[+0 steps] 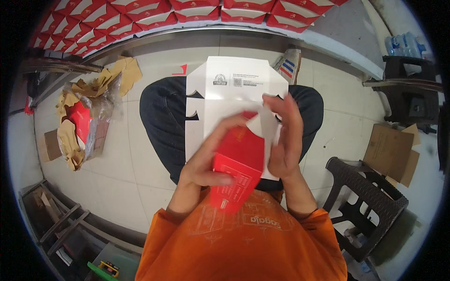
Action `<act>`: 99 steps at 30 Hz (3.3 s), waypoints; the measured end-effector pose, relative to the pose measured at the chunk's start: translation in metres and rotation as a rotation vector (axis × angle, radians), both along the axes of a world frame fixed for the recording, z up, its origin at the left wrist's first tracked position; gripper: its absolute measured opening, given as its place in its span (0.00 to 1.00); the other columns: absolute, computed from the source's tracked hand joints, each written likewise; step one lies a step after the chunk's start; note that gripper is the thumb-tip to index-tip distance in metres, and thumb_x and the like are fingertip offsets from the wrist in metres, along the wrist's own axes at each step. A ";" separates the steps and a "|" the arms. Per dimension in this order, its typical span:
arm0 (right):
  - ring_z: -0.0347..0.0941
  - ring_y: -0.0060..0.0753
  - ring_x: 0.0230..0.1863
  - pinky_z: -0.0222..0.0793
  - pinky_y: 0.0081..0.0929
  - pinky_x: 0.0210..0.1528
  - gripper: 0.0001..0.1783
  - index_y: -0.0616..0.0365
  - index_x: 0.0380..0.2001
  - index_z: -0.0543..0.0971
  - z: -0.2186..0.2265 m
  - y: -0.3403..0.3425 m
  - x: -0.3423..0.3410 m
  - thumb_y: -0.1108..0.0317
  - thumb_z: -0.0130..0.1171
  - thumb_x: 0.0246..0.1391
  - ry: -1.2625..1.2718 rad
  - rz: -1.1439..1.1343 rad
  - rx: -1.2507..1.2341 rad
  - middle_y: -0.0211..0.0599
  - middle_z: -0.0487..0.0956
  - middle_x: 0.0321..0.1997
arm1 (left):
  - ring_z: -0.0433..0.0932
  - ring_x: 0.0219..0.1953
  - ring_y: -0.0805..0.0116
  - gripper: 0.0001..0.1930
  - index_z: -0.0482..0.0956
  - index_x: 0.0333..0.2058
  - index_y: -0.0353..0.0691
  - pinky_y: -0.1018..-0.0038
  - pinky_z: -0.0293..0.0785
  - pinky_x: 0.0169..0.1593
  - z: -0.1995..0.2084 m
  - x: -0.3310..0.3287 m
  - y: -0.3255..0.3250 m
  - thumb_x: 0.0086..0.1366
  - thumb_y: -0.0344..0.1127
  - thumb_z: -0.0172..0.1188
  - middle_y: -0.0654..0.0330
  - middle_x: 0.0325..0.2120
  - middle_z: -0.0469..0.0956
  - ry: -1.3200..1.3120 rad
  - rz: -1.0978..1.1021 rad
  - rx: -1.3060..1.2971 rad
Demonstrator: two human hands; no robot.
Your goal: The person sits on the floor and repeatedly folds small red and white cardboard boxes by hand. They place each completed box onto a nearby metal shelf that is already stacked with similar boxes.
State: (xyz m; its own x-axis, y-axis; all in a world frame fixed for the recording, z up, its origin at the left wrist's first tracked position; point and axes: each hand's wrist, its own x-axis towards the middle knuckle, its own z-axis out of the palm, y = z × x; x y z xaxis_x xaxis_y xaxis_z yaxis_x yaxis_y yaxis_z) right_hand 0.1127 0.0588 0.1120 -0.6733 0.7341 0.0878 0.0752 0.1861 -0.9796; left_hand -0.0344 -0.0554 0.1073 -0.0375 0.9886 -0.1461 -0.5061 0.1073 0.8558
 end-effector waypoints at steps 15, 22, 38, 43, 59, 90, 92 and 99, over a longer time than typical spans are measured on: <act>0.49 0.63 0.70 0.39 0.59 0.68 0.50 0.57 0.59 0.71 0.008 0.003 -0.011 0.23 0.35 0.52 -0.007 0.130 0.572 0.59 0.61 0.66 | 0.58 0.67 0.54 0.57 0.46 0.68 0.30 0.67 0.46 0.70 0.049 0.006 -0.013 0.44 0.53 0.63 0.46 0.63 0.60 -0.210 0.129 -0.177; 0.59 0.67 0.66 0.55 0.58 0.65 0.50 0.55 0.62 0.67 0.074 -0.008 -0.023 0.39 0.67 0.38 -0.263 0.584 0.893 0.64 0.61 0.66 | 0.72 0.56 0.54 0.40 0.58 0.65 0.36 0.60 0.65 0.62 -0.004 -0.040 0.020 0.59 0.53 0.54 0.47 0.56 0.71 -0.690 0.712 0.018; 0.61 0.50 0.65 0.57 0.46 0.65 0.48 0.45 0.64 0.64 0.304 0.115 -0.248 0.61 0.76 0.37 0.203 -0.473 1.649 0.49 0.69 0.60 | 0.69 0.54 0.43 0.44 0.62 0.60 0.32 0.58 0.71 0.53 -0.078 0.103 0.070 0.54 0.56 0.68 0.41 0.51 0.69 1.238 0.092 -0.270; 0.66 0.47 0.60 0.53 0.47 0.64 0.41 0.53 0.60 0.68 0.196 0.082 -0.150 0.61 0.73 0.41 0.245 -0.114 1.150 0.43 0.73 0.57 | 0.78 0.39 0.59 0.25 0.77 0.40 0.28 0.65 0.76 0.45 -0.105 0.047 0.029 0.60 0.50 0.66 0.48 0.37 0.78 0.684 0.026 -0.196; 0.71 0.45 0.53 0.67 0.35 0.54 0.33 0.57 0.52 0.74 -0.046 -0.002 0.090 0.68 0.73 0.40 -0.304 -0.411 0.087 0.44 0.73 0.53 | 0.78 0.30 0.78 0.18 0.75 0.43 0.36 0.81 0.75 0.31 -0.030 0.037 0.033 0.74 0.46 0.47 0.62 0.31 0.80 -0.080 0.341 -0.402; 0.74 0.24 0.31 0.69 0.22 0.33 0.16 0.65 0.35 0.79 0.030 0.013 0.030 0.69 0.72 0.43 -0.362 0.308 -0.021 0.34 0.79 0.26 | 0.67 0.18 0.69 0.09 0.75 0.22 0.33 0.70 0.65 0.26 0.026 -0.008 -0.014 0.58 0.32 0.59 0.53 0.14 0.67 0.883 0.045 0.038; 0.74 0.25 0.31 0.69 0.22 0.31 0.19 0.64 0.36 0.79 0.027 0.014 0.027 0.71 0.74 0.39 -0.312 0.085 -0.035 0.37 0.79 0.29 | 0.64 0.18 0.72 0.10 0.72 0.20 0.31 0.71 0.64 0.26 0.024 -0.008 -0.015 0.57 0.31 0.58 0.52 0.13 0.65 0.808 0.031 0.028; 0.71 0.41 0.40 0.68 0.36 0.43 0.41 0.59 0.45 0.76 0.018 0.027 0.036 0.60 0.82 0.22 -0.203 0.331 0.499 0.41 0.73 0.36 | 0.76 0.27 0.74 0.12 0.79 0.41 0.37 0.72 0.72 0.35 0.038 -0.020 -0.019 0.57 0.32 0.62 0.59 0.26 0.80 0.679 -0.195 0.128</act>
